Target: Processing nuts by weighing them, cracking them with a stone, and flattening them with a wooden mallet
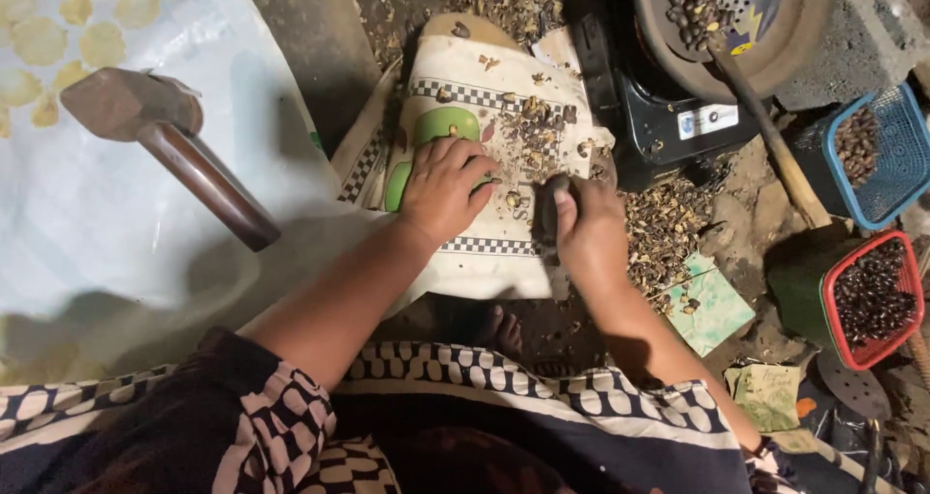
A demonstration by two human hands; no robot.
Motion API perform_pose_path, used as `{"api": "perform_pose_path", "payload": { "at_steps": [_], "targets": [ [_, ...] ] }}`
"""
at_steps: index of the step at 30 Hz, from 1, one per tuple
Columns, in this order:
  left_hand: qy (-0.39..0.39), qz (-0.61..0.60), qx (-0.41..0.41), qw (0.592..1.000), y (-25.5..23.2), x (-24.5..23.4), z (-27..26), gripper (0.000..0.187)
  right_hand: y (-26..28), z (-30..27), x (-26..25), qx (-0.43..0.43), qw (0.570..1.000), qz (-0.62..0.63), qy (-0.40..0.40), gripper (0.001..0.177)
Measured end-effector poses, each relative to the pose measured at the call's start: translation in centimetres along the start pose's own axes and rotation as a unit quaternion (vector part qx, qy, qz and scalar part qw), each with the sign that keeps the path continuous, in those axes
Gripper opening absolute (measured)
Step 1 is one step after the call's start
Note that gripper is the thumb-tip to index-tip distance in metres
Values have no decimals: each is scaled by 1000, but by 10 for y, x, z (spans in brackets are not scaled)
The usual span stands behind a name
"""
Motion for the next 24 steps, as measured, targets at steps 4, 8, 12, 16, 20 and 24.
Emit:
{"api": "perform_pose_path", "payload": {
  "at_steps": [4, 8, 12, 16, 20, 24],
  "targets": [
    [-3, 8, -2, 1000, -1, 1, -1, 32, 18, -6, -6, 25, 994, 96, 38, 66],
    [-10, 6, 1, 1000, -1, -2, 1, 25, 51, 8, -25, 16, 988, 153, 27, 65],
    [-5, -1, -5, 1000, -3, -6, 2, 27, 12, -30, 37, 124, 963, 123, 207, 75],
    [10, -30, 3, 999, -12, 9, 7, 18, 38, -25, 35, -12, 984, 34, 175, 63],
    [7, -25, -25, 999, -15, 13, 4, 21, 49, 6, -8, -72, 989, -74, 107, 77],
    [-13, 7, 21, 1000, -5, 9, 14, 24, 12, 8, 6, -31, 983, -60, 172, 66]
  ]
}}
Point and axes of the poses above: each hand's wrist, its own z-axis towards the middle knuckle, its own x-axis out of the palm, y = z × x, the point moved 10 cm from there along z, towards the middle knuckle, and after that the axes turned 8 degrees about -x, right-handed, at the moved point
